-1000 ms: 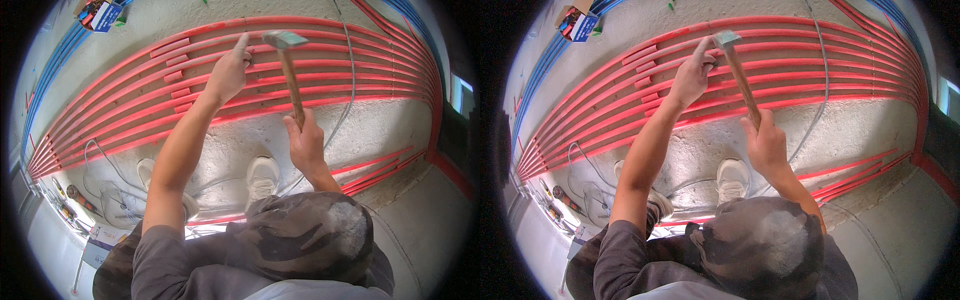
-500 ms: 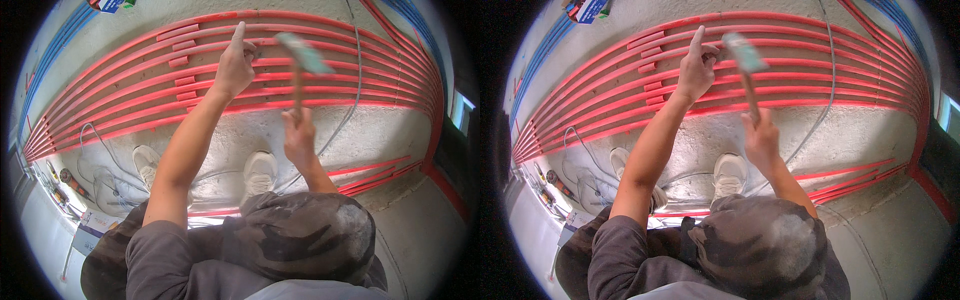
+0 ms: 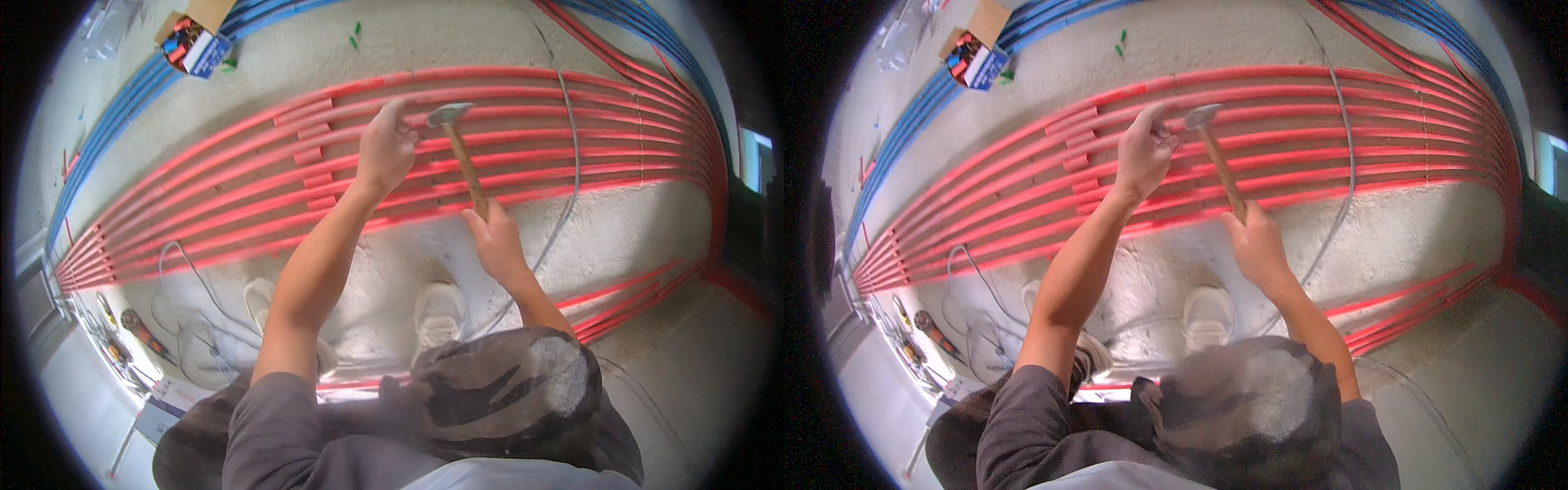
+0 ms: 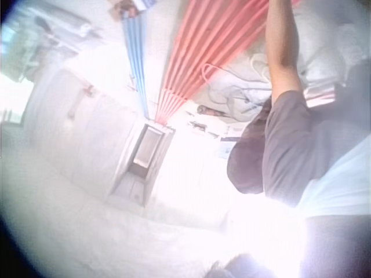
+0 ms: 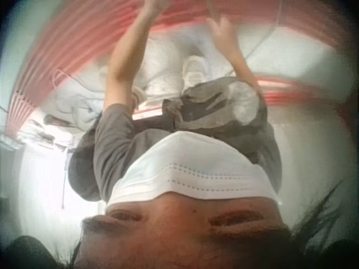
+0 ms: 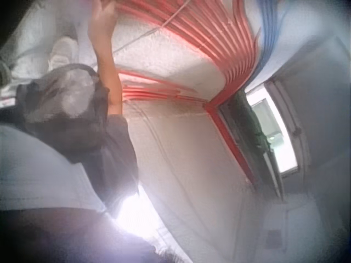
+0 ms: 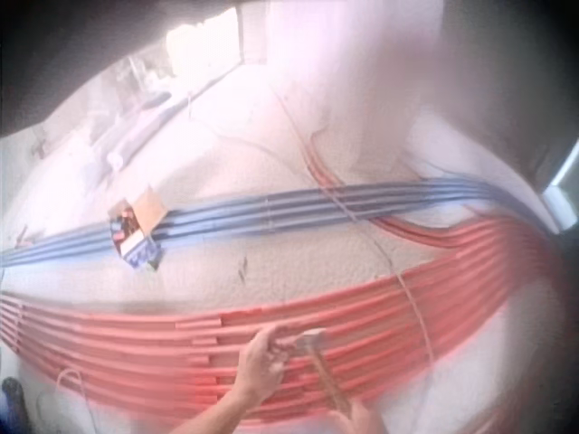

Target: The person uses a power drill to fasten red and blue pipes to the ceiling, then switches to a hammer to secure the pipes with nails. The task involves repeated drilling and hammering actions along the length of the pipes.

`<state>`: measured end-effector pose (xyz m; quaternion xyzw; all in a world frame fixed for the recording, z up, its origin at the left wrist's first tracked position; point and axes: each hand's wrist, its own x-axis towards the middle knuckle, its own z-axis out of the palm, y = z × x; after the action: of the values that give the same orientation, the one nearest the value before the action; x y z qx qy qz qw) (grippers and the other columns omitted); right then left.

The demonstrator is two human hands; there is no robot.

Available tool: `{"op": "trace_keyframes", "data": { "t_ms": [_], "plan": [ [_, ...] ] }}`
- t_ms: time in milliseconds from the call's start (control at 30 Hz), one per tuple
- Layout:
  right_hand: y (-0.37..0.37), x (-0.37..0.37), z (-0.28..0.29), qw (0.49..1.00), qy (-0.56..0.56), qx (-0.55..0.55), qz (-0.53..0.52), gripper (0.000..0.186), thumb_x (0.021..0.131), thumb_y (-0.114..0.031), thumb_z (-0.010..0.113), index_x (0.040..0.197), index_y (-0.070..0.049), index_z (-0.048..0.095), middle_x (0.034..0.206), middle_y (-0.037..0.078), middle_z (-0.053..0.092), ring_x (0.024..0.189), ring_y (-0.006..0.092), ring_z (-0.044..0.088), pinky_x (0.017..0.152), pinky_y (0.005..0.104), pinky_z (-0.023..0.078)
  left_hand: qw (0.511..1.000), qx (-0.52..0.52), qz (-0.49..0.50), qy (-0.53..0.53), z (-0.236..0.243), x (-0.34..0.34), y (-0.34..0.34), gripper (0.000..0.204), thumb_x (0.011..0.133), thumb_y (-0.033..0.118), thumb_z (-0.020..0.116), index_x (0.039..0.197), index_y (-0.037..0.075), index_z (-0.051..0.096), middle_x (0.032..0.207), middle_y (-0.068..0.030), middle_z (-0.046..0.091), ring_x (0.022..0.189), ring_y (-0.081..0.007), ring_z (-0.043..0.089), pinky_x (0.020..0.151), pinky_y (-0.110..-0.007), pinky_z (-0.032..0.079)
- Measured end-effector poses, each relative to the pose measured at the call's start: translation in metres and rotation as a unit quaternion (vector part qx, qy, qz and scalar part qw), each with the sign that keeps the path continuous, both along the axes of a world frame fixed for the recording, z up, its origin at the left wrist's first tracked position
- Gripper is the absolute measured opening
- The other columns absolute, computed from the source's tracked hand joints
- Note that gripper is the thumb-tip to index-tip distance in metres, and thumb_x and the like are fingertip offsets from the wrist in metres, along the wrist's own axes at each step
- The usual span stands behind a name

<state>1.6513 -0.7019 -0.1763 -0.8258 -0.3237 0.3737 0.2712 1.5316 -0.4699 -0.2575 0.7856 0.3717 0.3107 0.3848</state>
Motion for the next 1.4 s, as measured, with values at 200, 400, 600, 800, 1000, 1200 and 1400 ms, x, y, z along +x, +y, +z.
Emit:
{"op": "trace_keyframes", "data": {
  "t_ms": [200, 400, 600, 800, 1000, 1200, 1400],
  "plan": [
    [0.022, 0.031, 0.006, 0.996, -0.034, 0.034, -0.073, 0.035, 0.104, -0.033, 0.066, 0.104, 0.002, 0.060, 0.085, 0.029, 0.069, 0.087, 0.0523, 0.067, 0.074, 0.0552, 0.051, 0.967, 0.040, 0.204, 0.150, 0.006, 0.024, 0.142, 0.031, 0.091, 0.024, 0.074, 0.107, -0.003, 0.074, 0.101, -0.0300, 0.073, 0.101, -0.0468, 0.072, 0.085, -0.052, 0.056],
    [0.025, 0.011, -0.008, 0.997, -0.008, -0.037, -0.073, 0.036, 0.104, -0.034, 0.065, 0.104, 0.002, 0.059, 0.090, 0.032, 0.070, 0.093, 0.0540, 0.067, 0.078, 0.0599, 0.050, 0.949, 0.037, 0.082, 0.301, -0.026, 0.033, 0.203, 0.031, 0.092, 0.023, 0.070, 0.107, -0.004, 0.069, 0.105, -0.0293, 0.072, 0.101, -0.0479, 0.069, 0.090, -0.054, 0.053],
    [0.021, 0.018, -0.017, 0.994, 0.006, -0.093, -0.053, 0.039, 0.105, -0.035, 0.064, 0.109, 0.003, 0.057, 0.096, 0.034, 0.070, 0.098, 0.0548, 0.067, 0.082, 0.0603, 0.051, 0.988, 0.120, 0.081, 0.053, -0.001, 0.038, 0.120, 0.021, 0.092, -0.001, 0.063, 0.112, -0.001, 0.068, 0.097, -0.0215, 0.068, 0.092, -0.0436, 0.066, 0.086, -0.050, 0.054],
    [0.021, 0.015, -0.012, 0.992, 0.064, -0.092, -0.062, 0.040, 0.106, -0.034, 0.062, 0.109, 0.005, 0.055, 0.097, 0.036, 0.069, 0.099, 0.0564, 0.066, 0.083, 0.0603, 0.051, 0.998, 0.046, -0.031, -0.028, 0.004, 0.019, 0.008, 0.018, 0.089, -0.009, 0.068, 0.103, 0.000, 0.073, 0.105, -0.0180, 0.074, 0.096, -0.0286, 0.073, 0.084, -0.036, 0.058],
    [0.015, 0.013, -0.021, 0.994, 0.043, -0.080, -0.064, 0.040, 0.105, -0.034, 0.063, 0.109, 0.005, 0.055, 0.093, 0.034, 0.069, 0.096, 0.0561, 0.066, 0.079, 0.0601, 0.050, 1.000, 0.018, -0.008, 0.009, 0.000, 0.027, 0.006, 0.015, 0.085, -0.008, 0.069, 0.097, 0.001, 0.073, 0.094, -0.0162, 0.075, 0.084, -0.0326, 0.074, 0.076, -0.040, 0.058],
    [0.011, 0.007, -0.017, 0.998, 0.017, -0.007, -0.059, 0.034, 0.104, -0.030, 0.066, 0.108, 0.003, 0.058, 0.079, 0.026, 0.066, 0.079, 0.0466, 0.068, 0.069, 0.0512, 0.050, 1.000, 0.002, 0.006, 0.007, -0.009, 0.034, 0.012, 0.039, 0.084, -0.005, 0.070, 0.121, 0.006, 0.074, 0.087, -0.0127, 0.077, 0.080, -0.0303, 0.075, 0.073, -0.041, 0.058],
    [0.020, 0.004, -0.001, 1.000, -0.002, -0.028, -0.005, 0.040, 0.104, -0.036, 0.064, 0.112, 0.003, 0.057, 0.089, 0.031, 0.070, 0.091, 0.0551, 0.067, 0.081, 0.0627, 0.050, 0.994, -0.015, -0.031, 0.102, 0.004, 0.042, 0.015, 0.046, 0.084, -0.005, 0.069, 0.129, 0.007, 0.072, 0.090, -0.0138, 0.078, 0.084, -0.0278, 0.077, 0.078, -0.039, 0.059]
  ]
}}
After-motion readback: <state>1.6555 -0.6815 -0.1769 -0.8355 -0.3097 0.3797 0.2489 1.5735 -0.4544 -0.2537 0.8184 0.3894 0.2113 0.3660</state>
